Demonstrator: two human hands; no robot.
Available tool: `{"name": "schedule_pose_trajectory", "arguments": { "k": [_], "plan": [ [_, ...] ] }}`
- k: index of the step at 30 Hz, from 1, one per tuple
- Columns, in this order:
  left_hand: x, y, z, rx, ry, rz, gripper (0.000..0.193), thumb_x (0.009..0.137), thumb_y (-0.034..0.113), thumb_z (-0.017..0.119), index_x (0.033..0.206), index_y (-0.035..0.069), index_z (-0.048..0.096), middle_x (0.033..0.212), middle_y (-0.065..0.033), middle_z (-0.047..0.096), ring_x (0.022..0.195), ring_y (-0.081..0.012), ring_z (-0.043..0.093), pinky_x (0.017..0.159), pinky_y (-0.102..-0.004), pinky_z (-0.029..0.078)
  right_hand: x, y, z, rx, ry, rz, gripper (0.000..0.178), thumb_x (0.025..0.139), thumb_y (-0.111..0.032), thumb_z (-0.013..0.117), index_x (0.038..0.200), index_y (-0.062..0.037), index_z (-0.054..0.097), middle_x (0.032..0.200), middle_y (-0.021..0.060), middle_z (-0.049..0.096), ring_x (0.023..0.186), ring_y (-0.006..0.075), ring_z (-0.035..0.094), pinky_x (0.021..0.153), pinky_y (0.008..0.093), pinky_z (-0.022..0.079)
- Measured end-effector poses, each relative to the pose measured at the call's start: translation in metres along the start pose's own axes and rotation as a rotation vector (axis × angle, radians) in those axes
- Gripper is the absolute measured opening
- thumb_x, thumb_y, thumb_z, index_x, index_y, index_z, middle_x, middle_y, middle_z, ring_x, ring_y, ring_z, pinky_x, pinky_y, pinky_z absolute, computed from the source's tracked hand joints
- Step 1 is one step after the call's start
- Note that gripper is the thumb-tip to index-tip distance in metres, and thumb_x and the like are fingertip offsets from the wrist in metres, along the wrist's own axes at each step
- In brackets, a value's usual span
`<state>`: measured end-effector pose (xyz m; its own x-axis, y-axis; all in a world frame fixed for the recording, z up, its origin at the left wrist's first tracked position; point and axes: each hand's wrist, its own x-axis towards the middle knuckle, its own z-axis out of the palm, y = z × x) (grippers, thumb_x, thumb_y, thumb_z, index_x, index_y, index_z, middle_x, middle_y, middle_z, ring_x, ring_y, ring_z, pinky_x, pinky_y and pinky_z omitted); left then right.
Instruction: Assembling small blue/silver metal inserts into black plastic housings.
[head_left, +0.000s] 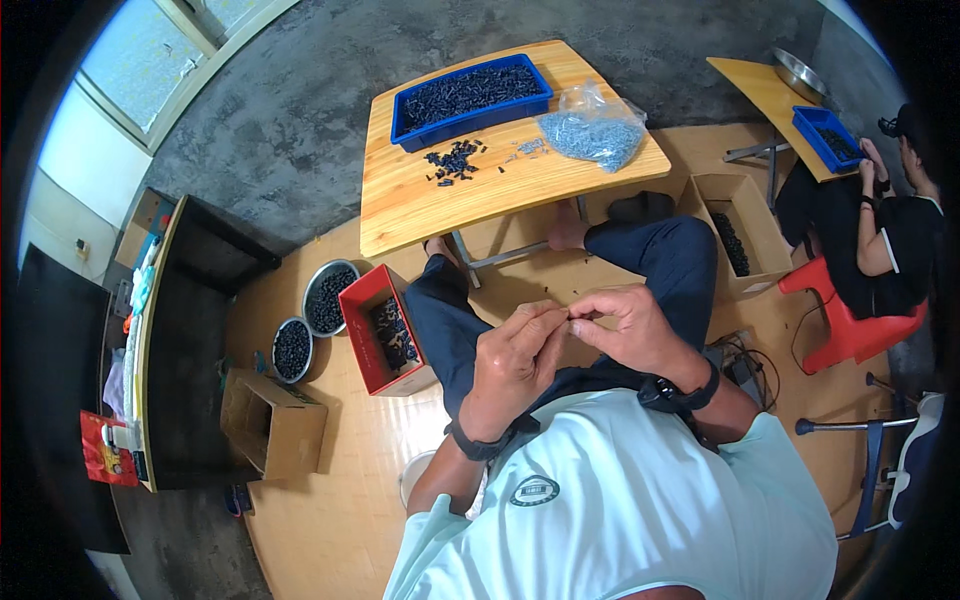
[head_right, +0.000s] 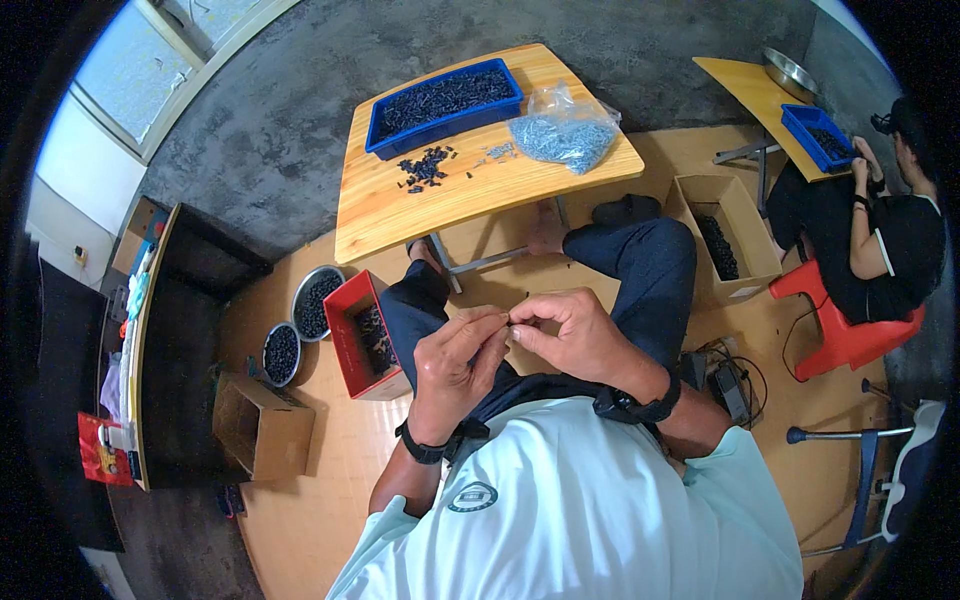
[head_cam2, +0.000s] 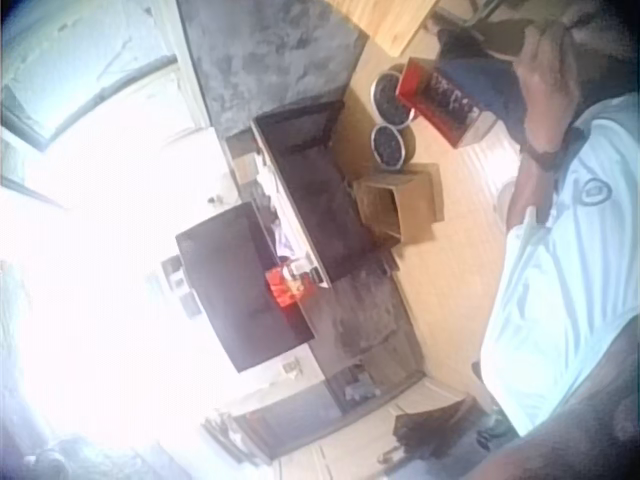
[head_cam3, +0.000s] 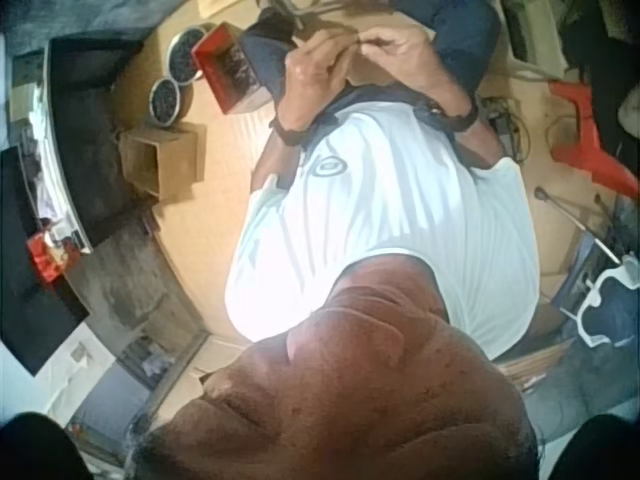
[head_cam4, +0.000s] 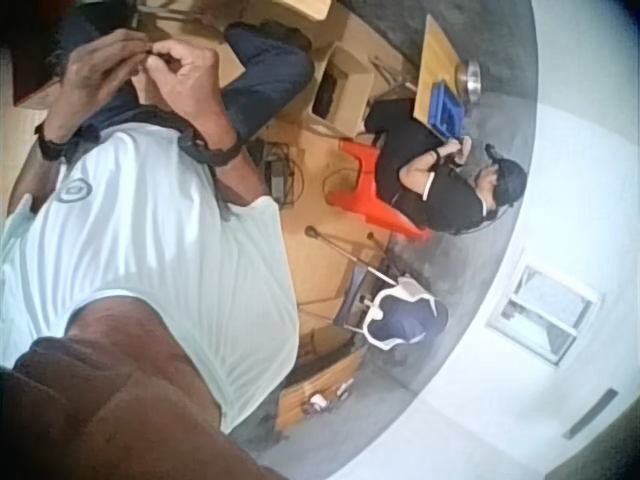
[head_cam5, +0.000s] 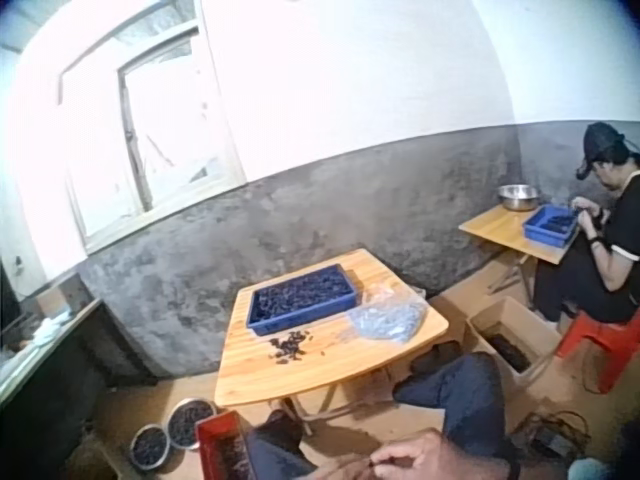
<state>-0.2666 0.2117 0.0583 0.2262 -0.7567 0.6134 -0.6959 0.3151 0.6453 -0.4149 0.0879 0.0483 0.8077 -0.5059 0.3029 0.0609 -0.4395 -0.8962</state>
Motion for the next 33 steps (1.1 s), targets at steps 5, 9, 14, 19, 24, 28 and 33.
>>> {"name": "schedule_pose_trajectory", "arguments": {
  "k": [5,9,14,19,24,28,33],
  "plan": [
    [0.0,-0.005,0.003,0.103,0.029,0.109,0.021,0.081,-0.006,0.074,0.101,-0.003,0.069,0.098,-0.0183,0.071,0.08,-0.0283,0.073,0.068,-0.0329,0.058,0.0,0.008,0.001,0.339,-0.019,0.156,0.014,0.092,-0.001,0.069,0.105,0.0058,0.071,0.092,0.003,0.072,0.084,0.0078,0.065,0.074,0.0238,0.054],
    [-0.002,-0.003,0.005,0.059,-0.016,0.086,0.032,0.078,-0.005,0.077,0.109,-0.003,0.066,0.098,-0.0174,0.07,0.077,-0.0253,0.072,0.066,-0.0319,0.058,0.0,0.019,0.0,0.489,-0.026,0.228,0.015,0.093,-0.002,0.069,0.106,0.0052,0.071,0.092,0.0038,0.072,0.083,0.0079,0.065,0.075,0.0231,0.054],
    [-0.003,-0.013,0.009,0.115,0.0,0.1,0.034,0.076,-0.005,0.078,0.108,-0.003,0.065,0.096,-0.0157,0.069,0.074,-0.0247,0.071,0.064,-0.0318,0.058,0.004,0.017,0.002,0.579,-0.046,0.28,0.017,0.096,-0.007,0.067,0.107,0.0058,0.071,0.093,0.0069,0.073,0.083,0.0095,0.068,0.075,0.0235,0.055],
    [0.003,-0.017,0.009,0.2,-0.007,0.152,0.033,0.076,-0.004,0.08,0.106,-0.002,0.066,0.094,-0.0145,0.069,0.073,-0.0251,0.071,0.062,-0.0318,0.057,0.006,0.027,0.002,0.676,-0.061,0.292,0.018,0.098,-0.011,0.066,0.106,0.005,0.071,0.093,0.0084,0.073,0.084,0.0123,0.07,0.077,0.0252,0.057],
    [0.007,-0.023,0.013,0.249,0.022,0.247,0.03,0.072,0.007,0.082,0.098,0.003,0.067,0.087,-0.0095,0.065,0.065,-0.0262,0.067,0.055,-0.0348,0.053,0.007,0.031,-0.002,0.717,-0.091,0.315,0.018,0.098,-0.012,0.066,0.106,0.0042,0.07,0.093,0.0084,0.073,0.084,0.0122,0.07,0.077,0.0253,0.057],
    [0.008,-0.035,0.015,0.262,-0.018,0.281,0.03,0.075,0.001,0.082,0.1,0.0,0.067,0.085,-0.0111,0.066,0.068,-0.0252,0.069,0.055,-0.0317,0.053,0.009,0.036,-0.004,0.632,-0.099,0.31,0.019,0.098,-0.013,0.066,0.105,0.0038,0.07,0.093,0.0082,0.073,0.083,0.0116,0.069,0.076,0.0252,0.057],
    [0.004,-0.062,0.031,0.213,-0.022,0.239,0.028,0.077,0.004,0.082,0.1,0.001,0.067,0.081,-0.0098,0.063,0.063,-0.0249,0.066,0.055,-0.0326,0.052,0.012,0.062,0.005,0.628,-0.032,0.326,0.017,0.098,-0.013,0.066,0.103,0.003,0.07,0.091,0.0075,0.073,0.08,0.011,0.068,0.076,0.0258,0.057]
  ]
}}
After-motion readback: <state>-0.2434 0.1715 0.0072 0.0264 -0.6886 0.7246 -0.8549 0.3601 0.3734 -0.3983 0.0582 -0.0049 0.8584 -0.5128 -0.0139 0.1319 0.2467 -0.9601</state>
